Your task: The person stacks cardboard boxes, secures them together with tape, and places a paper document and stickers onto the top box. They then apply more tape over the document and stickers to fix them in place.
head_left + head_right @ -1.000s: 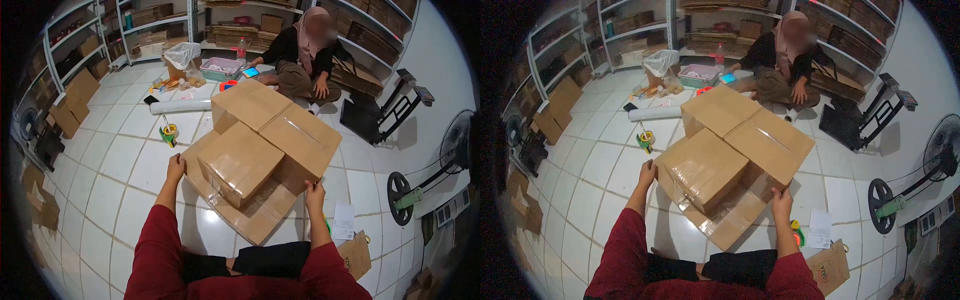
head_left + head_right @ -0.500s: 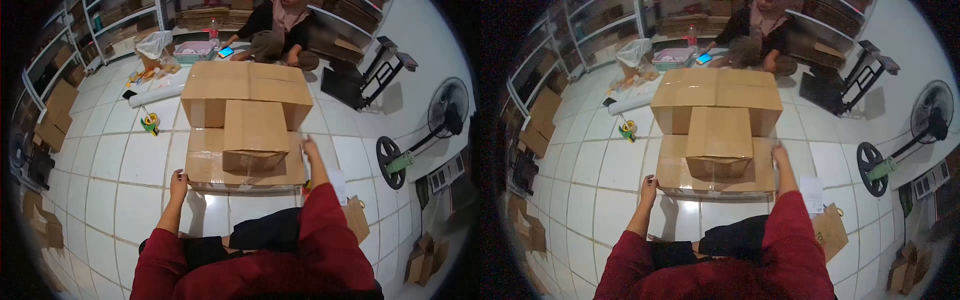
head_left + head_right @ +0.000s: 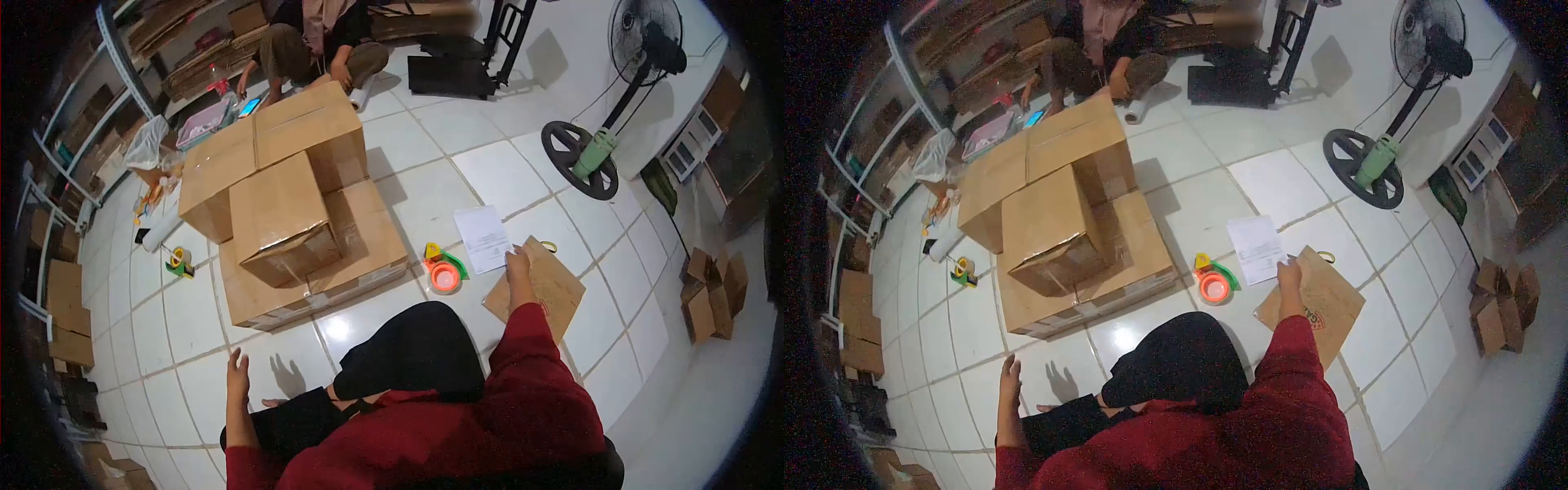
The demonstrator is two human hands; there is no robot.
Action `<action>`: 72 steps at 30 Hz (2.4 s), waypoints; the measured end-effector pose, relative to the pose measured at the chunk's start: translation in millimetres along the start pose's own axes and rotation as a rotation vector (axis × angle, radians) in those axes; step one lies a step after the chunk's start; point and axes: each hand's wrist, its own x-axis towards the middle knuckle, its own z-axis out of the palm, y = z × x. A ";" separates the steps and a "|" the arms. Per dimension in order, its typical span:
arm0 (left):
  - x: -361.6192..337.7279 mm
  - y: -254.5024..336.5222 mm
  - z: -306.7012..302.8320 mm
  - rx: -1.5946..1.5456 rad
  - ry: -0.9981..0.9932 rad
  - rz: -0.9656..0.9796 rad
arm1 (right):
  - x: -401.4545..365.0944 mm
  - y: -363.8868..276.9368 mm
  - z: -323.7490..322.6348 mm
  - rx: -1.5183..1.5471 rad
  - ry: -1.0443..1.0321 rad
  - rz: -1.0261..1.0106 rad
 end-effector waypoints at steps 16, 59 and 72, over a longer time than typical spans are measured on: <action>-93.4 10.5 -25.6 0.125 0.163 0.193 | -24.7 -43.6 8.0 -0.212 0.143 0.531; -132.4 196.7 -15.6 -0.759 0.000 0.566 | -334.7 -365.2 -60.2 0.939 -1.141 -0.491; -104.9 170.2 -23.8 -1.083 -0.467 0.196 | -335.3 -365.2 -35.3 0.856 -1.126 -0.476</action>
